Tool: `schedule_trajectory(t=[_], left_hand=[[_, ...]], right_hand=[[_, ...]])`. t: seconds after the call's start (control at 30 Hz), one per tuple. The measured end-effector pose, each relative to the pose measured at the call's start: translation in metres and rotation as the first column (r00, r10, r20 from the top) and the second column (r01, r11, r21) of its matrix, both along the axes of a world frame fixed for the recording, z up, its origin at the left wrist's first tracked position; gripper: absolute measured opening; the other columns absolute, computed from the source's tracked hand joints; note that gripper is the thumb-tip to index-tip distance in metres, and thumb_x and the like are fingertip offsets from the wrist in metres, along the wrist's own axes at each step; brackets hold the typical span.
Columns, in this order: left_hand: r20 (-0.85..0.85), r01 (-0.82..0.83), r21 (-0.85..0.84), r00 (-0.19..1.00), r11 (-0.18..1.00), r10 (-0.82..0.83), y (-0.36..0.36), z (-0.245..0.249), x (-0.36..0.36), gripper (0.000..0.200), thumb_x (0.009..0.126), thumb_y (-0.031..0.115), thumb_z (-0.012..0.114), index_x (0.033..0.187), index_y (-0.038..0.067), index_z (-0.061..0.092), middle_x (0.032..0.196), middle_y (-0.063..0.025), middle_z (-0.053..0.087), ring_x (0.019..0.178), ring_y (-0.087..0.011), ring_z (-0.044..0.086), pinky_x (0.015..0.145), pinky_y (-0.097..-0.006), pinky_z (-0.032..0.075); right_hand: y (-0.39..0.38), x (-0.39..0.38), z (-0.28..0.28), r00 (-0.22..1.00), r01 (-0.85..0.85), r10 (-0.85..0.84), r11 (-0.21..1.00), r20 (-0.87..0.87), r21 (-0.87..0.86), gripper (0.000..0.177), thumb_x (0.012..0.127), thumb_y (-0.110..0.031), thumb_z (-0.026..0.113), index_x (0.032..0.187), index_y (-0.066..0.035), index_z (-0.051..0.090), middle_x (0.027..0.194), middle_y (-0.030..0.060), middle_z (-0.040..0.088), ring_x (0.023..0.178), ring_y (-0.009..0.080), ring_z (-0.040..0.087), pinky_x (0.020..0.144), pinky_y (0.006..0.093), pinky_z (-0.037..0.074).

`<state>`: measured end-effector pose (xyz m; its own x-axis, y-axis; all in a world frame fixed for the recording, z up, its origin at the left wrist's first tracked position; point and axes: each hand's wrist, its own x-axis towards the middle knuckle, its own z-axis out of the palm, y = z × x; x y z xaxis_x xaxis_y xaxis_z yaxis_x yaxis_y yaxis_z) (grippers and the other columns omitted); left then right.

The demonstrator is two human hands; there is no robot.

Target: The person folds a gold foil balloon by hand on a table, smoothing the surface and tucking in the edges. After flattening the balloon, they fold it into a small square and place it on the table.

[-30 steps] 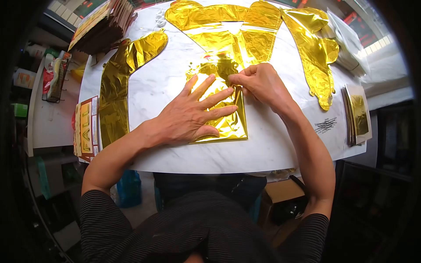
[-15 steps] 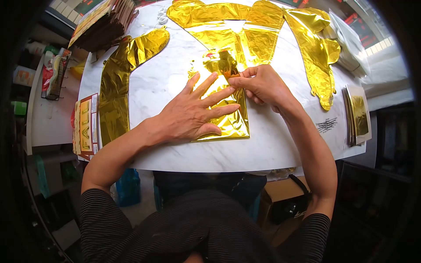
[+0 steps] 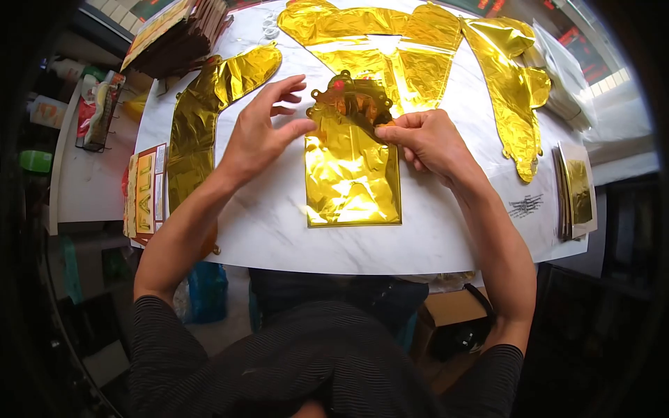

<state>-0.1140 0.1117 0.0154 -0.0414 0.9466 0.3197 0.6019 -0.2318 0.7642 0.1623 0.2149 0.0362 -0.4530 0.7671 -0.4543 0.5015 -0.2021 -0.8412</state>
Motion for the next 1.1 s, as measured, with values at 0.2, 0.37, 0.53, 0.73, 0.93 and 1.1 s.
schedule_trajectory(t=[0.2,0.37,0.53,0.73,0.93,1.1], left_hand=[[0.356,0.19,-0.607,0.933,0.771,0.05,0.012,0.034,-0.02,0.066,0.091,0.022,0.087,0.142,-0.009,0.059,0.106,-0.0084,0.071,0.083,-0.0108,0.068,0.065,-0.0251,0.054],[0.365,0.267,-0.685,0.931,0.677,0.002,0.021,0.031,-0.013,0.035,0.09,0.021,0.088,0.108,-0.005,0.074,0.08,-0.0049,0.073,0.062,-0.0082,0.062,0.054,-0.0246,0.048],[0.419,0.269,-0.663,0.907,0.698,0.049,0.028,0.022,-0.012,0.022,0.092,0.018,0.086,0.093,-0.002,0.076,0.079,-0.0053,0.074,0.056,-0.0077,0.062,0.05,-0.0227,0.047],[0.472,0.222,-0.524,0.879,0.822,0.063,0.016,0.058,-0.006,0.014,0.097,0.009,0.08,0.101,-0.004,0.079,0.08,-0.0069,0.076,0.065,-0.0113,0.072,0.063,-0.0245,0.061],[-0.283,0.178,0.477,0.958,0.861,-0.041,-0.043,0.083,0.002,0.017,0.087,-0.004,0.075,0.099,0.006,0.081,0.099,-0.0103,0.082,0.085,-0.0224,0.081,0.073,-0.0302,0.064],[-0.389,0.31,0.425,0.911,0.85,-0.138,-0.103,0.041,0.014,0.02,0.087,-0.003,0.071,0.1,0.008,0.081,0.102,-0.011,0.081,0.083,-0.0245,0.079,0.067,-0.0324,0.063]], right_hand=[[-0.003,0.002,-0.002,0.996,0.02,-0.017,0.999,-0.085,0.037,0.025,0.094,-0.027,0.086,0.089,-0.003,0.079,0.06,-0.0073,0.059,0.044,0.0,0.042,0.039,0.0194,0.031],[-0.007,0.004,0.0,0.99,0.055,-0.048,0.997,-0.133,0.048,0.023,0.095,-0.025,0.085,0.09,-0.004,0.079,0.062,-0.0079,0.061,0.045,-0.0009,0.042,0.039,0.0187,0.031],[-0.008,0.008,0.002,0.98,0.055,-0.042,0.996,-0.194,0.064,0.021,0.095,-0.024,0.085,0.091,-0.004,0.08,0.062,-0.0075,0.062,0.045,-0.001,0.043,0.04,0.0184,0.032],[-0.02,0.003,0.027,0.945,0.139,-0.027,0.934,-0.325,0.328,0.023,0.097,-0.023,0.082,0.097,0.0,0.082,0.063,-0.0059,0.061,0.048,0.0011,0.047,0.042,0.0205,0.034],[-0.052,0.025,0.042,0.92,0.058,0.363,0.253,-0.15,0.966,0.034,0.077,0.007,0.076,0.104,-0.01,0.085,0.062,0.0053,0.058,0.052,0.0182,0.056,0.05,0.0329,0.044],[-0.087,0.044,0.004,0.881,-0.051,0.472,0.078,0.008,0.996,0.04,0.071,-0.002,0.086,0.107,-0.021,0.085,0.066,-0.0026,0.057,0.055,0.0139,0.054,0.048,0.0291,0.039]])
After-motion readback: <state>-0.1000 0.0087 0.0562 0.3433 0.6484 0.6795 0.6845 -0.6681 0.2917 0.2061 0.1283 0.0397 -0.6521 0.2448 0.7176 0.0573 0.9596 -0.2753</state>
